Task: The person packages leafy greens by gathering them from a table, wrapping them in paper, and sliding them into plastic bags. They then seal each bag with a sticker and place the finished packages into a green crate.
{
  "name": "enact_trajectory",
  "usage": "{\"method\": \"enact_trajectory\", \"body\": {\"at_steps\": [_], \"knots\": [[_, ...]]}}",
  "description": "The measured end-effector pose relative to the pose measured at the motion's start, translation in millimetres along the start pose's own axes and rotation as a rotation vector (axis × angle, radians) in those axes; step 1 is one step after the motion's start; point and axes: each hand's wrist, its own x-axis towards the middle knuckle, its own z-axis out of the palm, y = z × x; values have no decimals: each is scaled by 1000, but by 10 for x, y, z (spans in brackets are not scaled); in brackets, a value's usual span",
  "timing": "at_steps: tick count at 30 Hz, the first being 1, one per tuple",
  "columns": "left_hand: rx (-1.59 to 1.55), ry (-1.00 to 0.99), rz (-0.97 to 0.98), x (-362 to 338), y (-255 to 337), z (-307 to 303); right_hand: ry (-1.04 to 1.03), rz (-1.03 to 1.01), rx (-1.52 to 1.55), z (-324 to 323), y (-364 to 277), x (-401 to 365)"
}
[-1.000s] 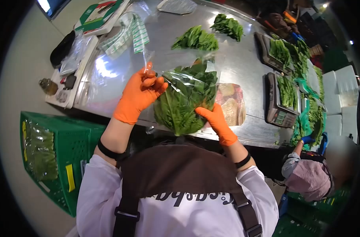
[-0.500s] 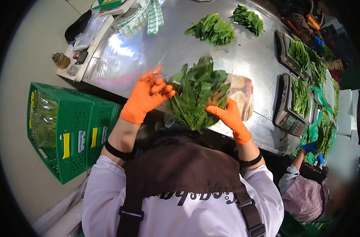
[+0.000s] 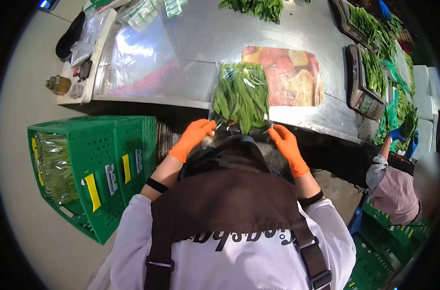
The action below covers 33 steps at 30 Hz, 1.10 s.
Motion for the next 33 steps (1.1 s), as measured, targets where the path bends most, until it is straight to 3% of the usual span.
{"method": "enact_trajectory", "body": {"at_steps": [1, 3, 4, 5, 6, 7, 8, 10, 13, 15, 19, 21, 22, 23, 25, 27, 29, 31, 33], "knots": [[60, 20, 24, -5, -13, -11, 51, -22, -71, 133, 23, -31], [192, -8, 128, 22, -39, -59, -155, 71, -226, 167, -3, 157], [132, -41, 161, 9, 68, -99, -45, -64, -138, 215, 75, 312], [71, -75, 194, -17, 228, -145, -5, -80, -97, 244, -313, 277], [-20, -76, 369, -16, 307, -208, 39, -133, 41, 283, -730, 163], [-233, -58, 253, -103, 448, -223, 84, -184, 180, 322, -956, 64], [-224, -86, 205, -193, 532, -260, 91, -180, 180, 300, -911, 16], [-147, -148, 111, -192, 394, -323, -150, 7, 118, 107, -670, -63], [13, -111, -39, -82, -182, -207, -166, 226, -244, -103, 336, -176], [-168, -197, -80, -175, -305, -150, -132, 264, -219, -128, 353, -379], [-123, -156, -103, -263, -338, -62, -156, 309, -228, -28, 76, -539], [-3, 219, 285, -321, -391, 36, -257, 247, -175, 157, -62, -601], [75, 295, 319, -396, -279, 32, -294, 231, -148, 274, -129, -635], [426, 507, 612, -479, -157, 52, -329, 215, -120, 398, -174, -658], [645, 441, 1025, -581, 196, 97, -262, 53, -42, 679, -80, -634], [817, 450, 1076, -568, 290, 250, -214, 4, -71, 878, 47, -530], [967, 324, 1054, -250, 215, 290, 47, -613, -429, 1036, 73, -423], [906, 343, 1084, -172, 285, 292, 50, -671, -586, 1115, -24, -349], [830, 400, 1214, -181, 363, 319, 335, -880, -850, 1214, -130, -179]]}}
